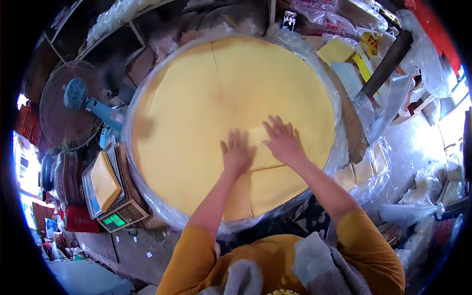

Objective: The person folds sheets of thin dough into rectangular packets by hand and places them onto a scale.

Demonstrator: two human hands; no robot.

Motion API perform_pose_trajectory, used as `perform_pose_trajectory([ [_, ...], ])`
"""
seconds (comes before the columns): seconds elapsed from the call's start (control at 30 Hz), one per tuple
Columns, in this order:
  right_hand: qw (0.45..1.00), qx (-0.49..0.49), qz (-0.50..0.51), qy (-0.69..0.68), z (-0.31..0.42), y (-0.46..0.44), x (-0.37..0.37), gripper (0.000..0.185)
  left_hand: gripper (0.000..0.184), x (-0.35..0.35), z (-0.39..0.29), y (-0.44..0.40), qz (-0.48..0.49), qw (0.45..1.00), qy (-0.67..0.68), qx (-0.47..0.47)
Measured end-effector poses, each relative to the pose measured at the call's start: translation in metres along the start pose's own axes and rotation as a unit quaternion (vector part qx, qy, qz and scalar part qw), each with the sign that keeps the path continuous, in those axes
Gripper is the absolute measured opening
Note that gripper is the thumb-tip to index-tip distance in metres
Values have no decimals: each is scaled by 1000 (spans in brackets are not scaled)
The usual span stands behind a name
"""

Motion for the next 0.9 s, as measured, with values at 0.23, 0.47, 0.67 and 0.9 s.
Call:
perform_pose_trajectory([
  [0.23,998,-33,13,52,-20,0,67,57,62,6,-3,1,-36,999,-20,24],
  [0.47,973,25,-153,-170,-53,20,21,38,72,-26,1,-4,54,997,-58,-14],
  [0.67,813,290,64,-500,-56,119,68,37,48,4,15,49,105,982,127,-96],
  [0.9,710,132,42,-691,21,98,80,47,40,-12,33,128,29,793,559,-239],
])
Point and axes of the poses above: each hand's wrist, its own y-axis away from the middle knuckle, its own x-axis out of the palm, z = x × y, the point moved 7 cm from there along -y, towards the middle knuckle, and after that the axes turned 2 degrees about -y, right-handed, at the moved point
